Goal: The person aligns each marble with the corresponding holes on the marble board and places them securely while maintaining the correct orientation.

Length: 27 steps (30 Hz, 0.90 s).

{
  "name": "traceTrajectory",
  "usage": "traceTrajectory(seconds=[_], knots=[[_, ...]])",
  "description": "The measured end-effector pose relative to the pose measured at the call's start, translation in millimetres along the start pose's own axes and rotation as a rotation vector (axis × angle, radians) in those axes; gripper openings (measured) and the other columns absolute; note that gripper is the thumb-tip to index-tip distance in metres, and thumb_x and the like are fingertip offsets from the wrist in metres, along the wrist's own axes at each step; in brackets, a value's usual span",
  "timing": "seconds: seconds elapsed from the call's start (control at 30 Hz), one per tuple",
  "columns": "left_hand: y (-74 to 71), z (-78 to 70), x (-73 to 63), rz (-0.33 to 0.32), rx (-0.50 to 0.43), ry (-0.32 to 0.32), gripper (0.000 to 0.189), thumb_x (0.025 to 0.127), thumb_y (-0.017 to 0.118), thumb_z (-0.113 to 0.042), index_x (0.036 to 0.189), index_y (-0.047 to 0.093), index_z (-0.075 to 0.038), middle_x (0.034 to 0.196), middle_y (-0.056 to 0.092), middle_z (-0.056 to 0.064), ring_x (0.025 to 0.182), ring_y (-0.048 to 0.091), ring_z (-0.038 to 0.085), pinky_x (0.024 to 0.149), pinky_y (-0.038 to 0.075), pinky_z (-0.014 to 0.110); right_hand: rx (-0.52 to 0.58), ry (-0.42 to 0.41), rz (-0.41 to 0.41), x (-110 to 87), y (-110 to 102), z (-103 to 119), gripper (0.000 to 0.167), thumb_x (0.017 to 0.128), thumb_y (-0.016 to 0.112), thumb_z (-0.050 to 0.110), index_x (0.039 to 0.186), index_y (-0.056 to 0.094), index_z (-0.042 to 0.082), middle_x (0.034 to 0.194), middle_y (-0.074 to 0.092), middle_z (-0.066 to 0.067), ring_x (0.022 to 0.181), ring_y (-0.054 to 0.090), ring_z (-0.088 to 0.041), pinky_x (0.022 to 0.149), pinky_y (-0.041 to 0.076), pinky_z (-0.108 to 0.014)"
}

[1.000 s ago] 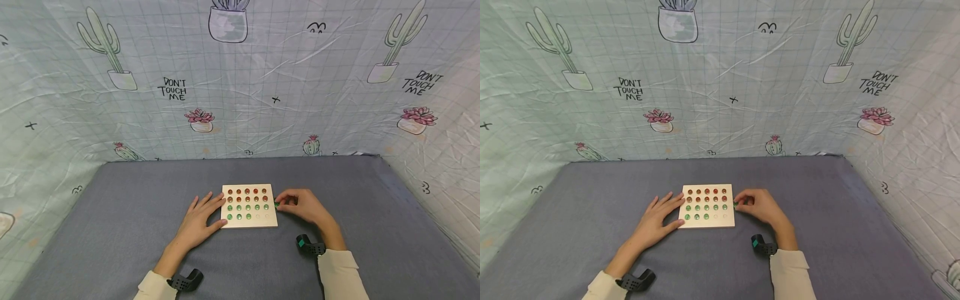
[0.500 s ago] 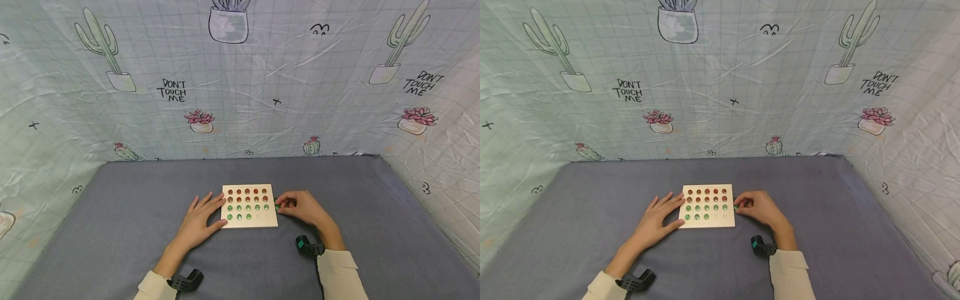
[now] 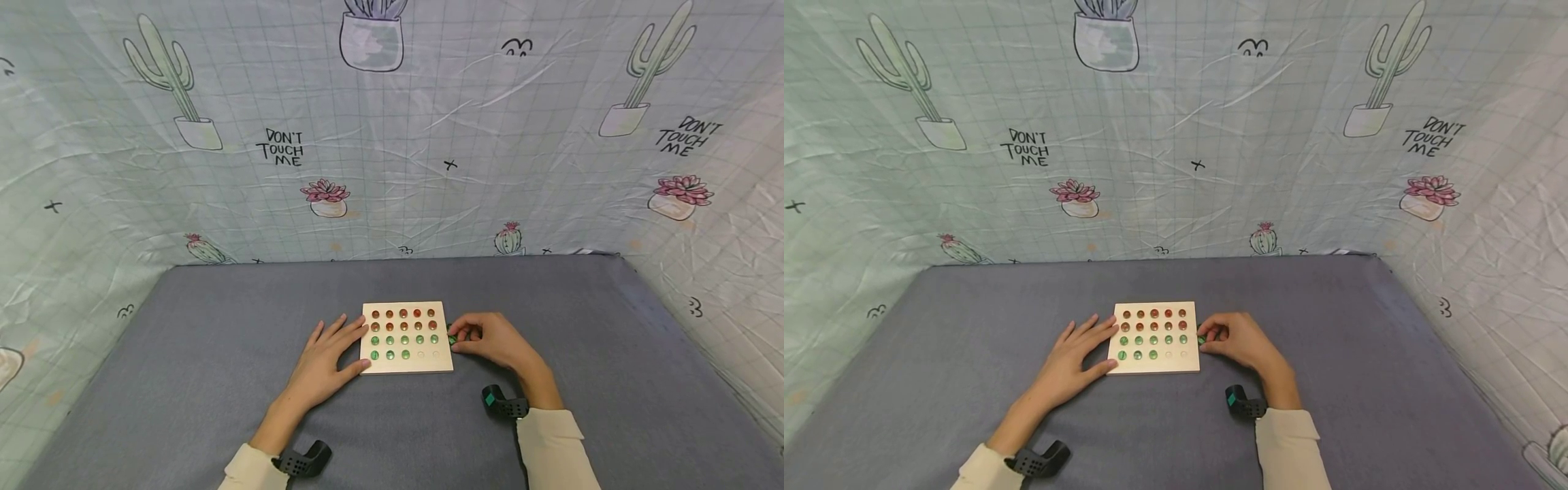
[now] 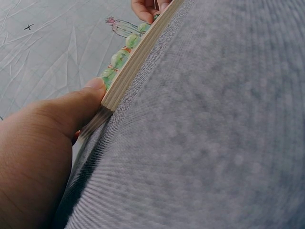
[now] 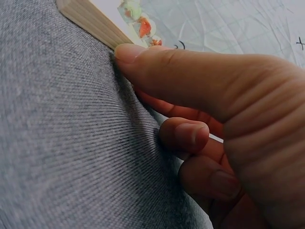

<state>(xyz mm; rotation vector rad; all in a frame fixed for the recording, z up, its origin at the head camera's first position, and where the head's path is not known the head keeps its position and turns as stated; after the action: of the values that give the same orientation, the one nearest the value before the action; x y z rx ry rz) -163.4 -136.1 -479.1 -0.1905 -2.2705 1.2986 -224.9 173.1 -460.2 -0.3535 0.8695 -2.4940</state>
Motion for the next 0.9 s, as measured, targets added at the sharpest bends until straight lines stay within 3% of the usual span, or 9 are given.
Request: traceTrajectory(seconds=[0.53,0.9], knots=[[4.8,-3.8,-5.3,-0.046,0.018,0.017,0.063,0.086,0.066,-0.047,0.139,0.053,-0.015,0.145,0.045,0.001,0.136,0.035,0.033,0.110,0.015,0.061,-0.044,-0.043,-0.012,-3.0,1.2,0.1,0.021,0.077,0.082,0.016,0.093,0.068,0.014,0.075,0.060,0.005,0.058,0.052,-0.013,0.052,0.043,-0.025],[5.5,-5.1,-6.5,-0.036,0.024,0.007,0.063,0.087,0.066,-0.047,0.140,0.052,-0.017,0.146,0.044,0.000,0.137,0.033,0.032,0.111,0.014,0.060,-0.050,-0.036,-0.014,-3.8,1.8,-0.2,0.020,0.077,0.082,0.016,0.090,0.067,0.014,0.075,0.061,0.005,0.060,0.053,-0.013,0.054,0.044,-0.025]])
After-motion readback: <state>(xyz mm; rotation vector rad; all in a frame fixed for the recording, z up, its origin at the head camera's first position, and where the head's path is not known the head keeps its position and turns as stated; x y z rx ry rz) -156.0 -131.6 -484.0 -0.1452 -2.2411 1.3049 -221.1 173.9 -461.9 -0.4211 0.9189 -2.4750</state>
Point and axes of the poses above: each hand's wrist, its own x-axis towards the middle knuckle, its own y-axis out of the palm, z = x × y, the point moved 3 cm from there along x, towards the middle knuckle
